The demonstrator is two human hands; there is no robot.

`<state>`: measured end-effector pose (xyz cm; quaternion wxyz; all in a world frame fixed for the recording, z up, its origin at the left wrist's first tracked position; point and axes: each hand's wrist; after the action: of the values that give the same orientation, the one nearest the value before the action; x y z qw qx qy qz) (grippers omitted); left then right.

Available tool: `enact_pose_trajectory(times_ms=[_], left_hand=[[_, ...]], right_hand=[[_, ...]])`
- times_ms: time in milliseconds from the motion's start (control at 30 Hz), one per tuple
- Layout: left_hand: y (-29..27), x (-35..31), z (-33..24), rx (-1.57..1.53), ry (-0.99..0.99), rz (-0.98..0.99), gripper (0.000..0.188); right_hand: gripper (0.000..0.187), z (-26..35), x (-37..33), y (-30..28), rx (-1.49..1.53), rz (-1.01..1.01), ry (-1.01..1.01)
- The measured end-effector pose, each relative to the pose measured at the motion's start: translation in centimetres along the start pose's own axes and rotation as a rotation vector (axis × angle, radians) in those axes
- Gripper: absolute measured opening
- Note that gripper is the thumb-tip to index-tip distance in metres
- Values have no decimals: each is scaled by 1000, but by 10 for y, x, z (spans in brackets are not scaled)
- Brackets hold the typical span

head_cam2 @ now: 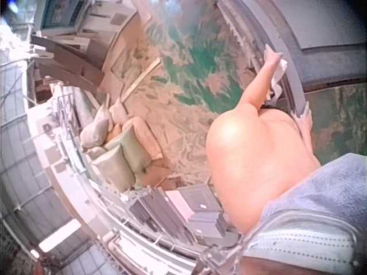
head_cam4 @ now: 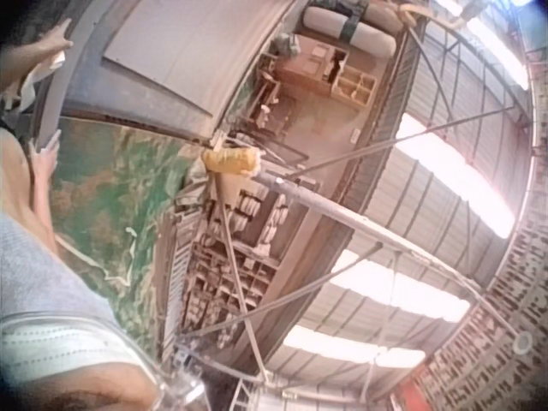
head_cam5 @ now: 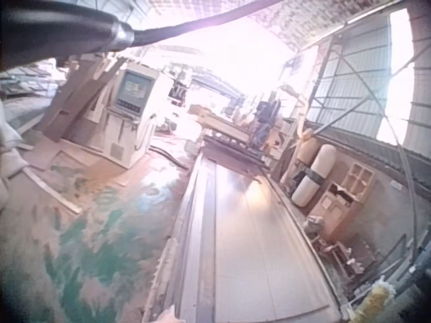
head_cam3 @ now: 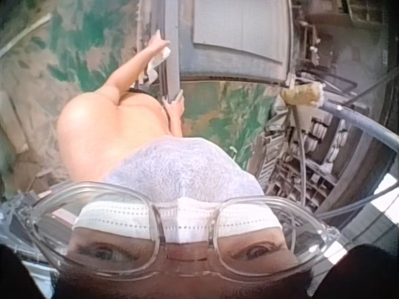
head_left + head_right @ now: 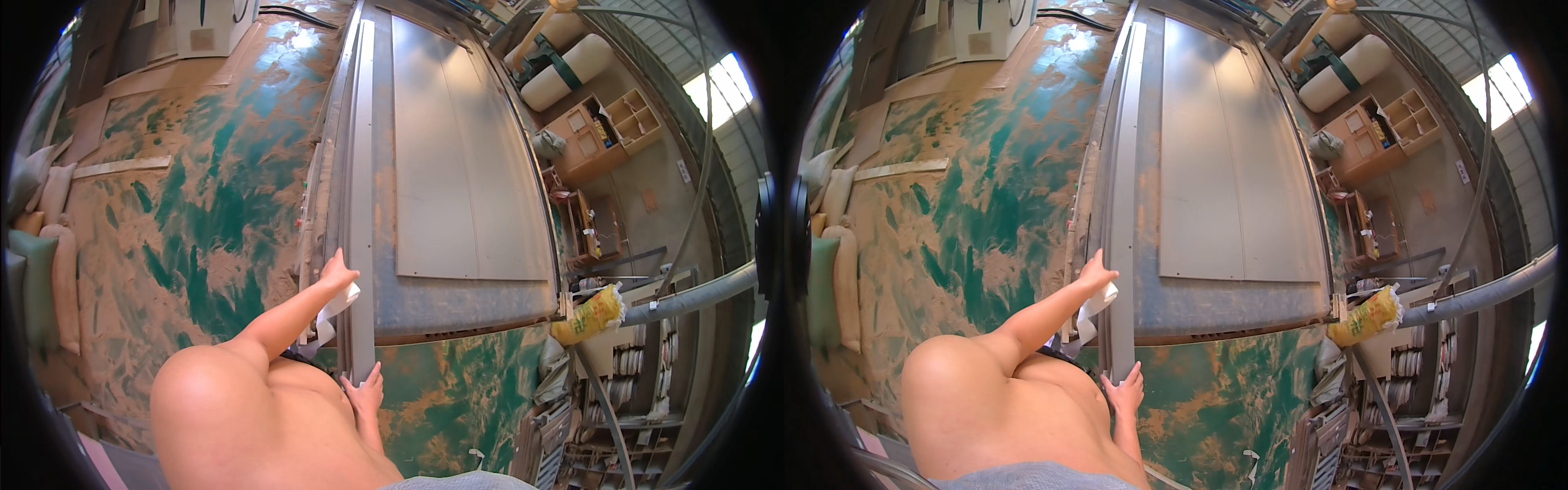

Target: The person peels white labels from a roll and applies them one by one to long grey furniture components on a workbench.

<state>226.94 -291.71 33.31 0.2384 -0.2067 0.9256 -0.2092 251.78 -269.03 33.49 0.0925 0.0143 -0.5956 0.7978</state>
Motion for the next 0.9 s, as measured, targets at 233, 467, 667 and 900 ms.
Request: enact_pose_trajectory(times_ms=[233, 467, 667, 900], left_hand=[[10, -12, -6, -207, -235, 101, 105], [2, 7, 10, -331, -172, 258, 101], [-39, 38, -1, -196, -69, 147, 86], [-55, 80, -12, -468, -82, 148, 76]], right_hand=[[108, 32, 25, 2, -62, 148, 146], [99, 43, 10, 21, -209, -47, 46], [91, 19, -9, -3, -164, -34, 187], [86, -56, -130, -113, -204, 45, 275]])
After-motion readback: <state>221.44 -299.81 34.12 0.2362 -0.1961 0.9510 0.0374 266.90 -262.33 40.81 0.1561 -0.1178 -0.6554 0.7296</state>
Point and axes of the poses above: each hand's wrist, its own x-axis towards the middle knuckle, its own y-axis out of the palm, z = x × y, and after that the axes turned 15 degrees about -z, right-handed
